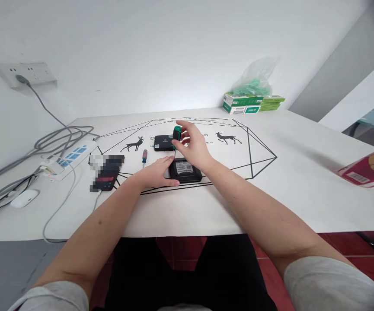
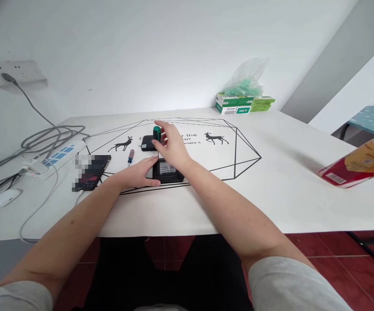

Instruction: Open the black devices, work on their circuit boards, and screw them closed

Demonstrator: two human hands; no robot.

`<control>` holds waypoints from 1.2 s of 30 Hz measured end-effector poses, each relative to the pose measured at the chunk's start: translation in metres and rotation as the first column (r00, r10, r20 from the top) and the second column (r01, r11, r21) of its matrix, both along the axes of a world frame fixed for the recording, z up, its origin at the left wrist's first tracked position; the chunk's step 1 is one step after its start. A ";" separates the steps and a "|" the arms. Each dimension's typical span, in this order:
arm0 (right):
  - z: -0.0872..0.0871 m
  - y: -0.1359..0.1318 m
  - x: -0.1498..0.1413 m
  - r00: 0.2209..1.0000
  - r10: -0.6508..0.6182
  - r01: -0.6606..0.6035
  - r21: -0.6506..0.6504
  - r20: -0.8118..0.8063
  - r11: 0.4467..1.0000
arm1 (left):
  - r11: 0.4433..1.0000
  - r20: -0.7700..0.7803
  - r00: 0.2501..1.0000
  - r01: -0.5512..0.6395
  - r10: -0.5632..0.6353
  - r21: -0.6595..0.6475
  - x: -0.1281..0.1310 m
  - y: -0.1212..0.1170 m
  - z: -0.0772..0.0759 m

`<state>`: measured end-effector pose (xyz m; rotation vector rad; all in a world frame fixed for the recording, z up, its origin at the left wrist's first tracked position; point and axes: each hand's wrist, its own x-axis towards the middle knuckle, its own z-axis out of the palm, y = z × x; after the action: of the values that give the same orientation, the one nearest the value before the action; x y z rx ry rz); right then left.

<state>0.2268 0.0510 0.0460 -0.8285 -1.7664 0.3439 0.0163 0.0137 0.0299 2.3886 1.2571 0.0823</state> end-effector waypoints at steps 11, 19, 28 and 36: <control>0.001 -0.001 0.002 0.999 -0.020 0.019 -0.025 -0.030 1.000 | 1.000 0.031 0.999 0.008 -0.008 0.014 -0.001 0.000 -0.002; 0.003 -0.001 0.003 0.998 -0.035 0.034 -0.021 -0.052 0.999 | 1.000 0.055 0.998 0.008 -0.009 0.016 -0.001 0.002 -0.004; 0.005 -0.006 0.000 0.988 -0.038 0.039 0.010 -0.148 0.999 | 0.904 0.304 0.941 -0.254 0.148 0.344 0.001 0.008 -0.004; 0.004 -0.006 -0.001 0.989 -0.033 0.036 0.015 -0.145 0.999 | 0.898 0.297 0.935 -0.290 0.193 0.330 0.002 0.011 -0.004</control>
<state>0.2256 0.0447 0.0498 -0.8010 -1.6167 0.3565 0.0181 0.0248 0.0262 2.3991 1.5120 0.7458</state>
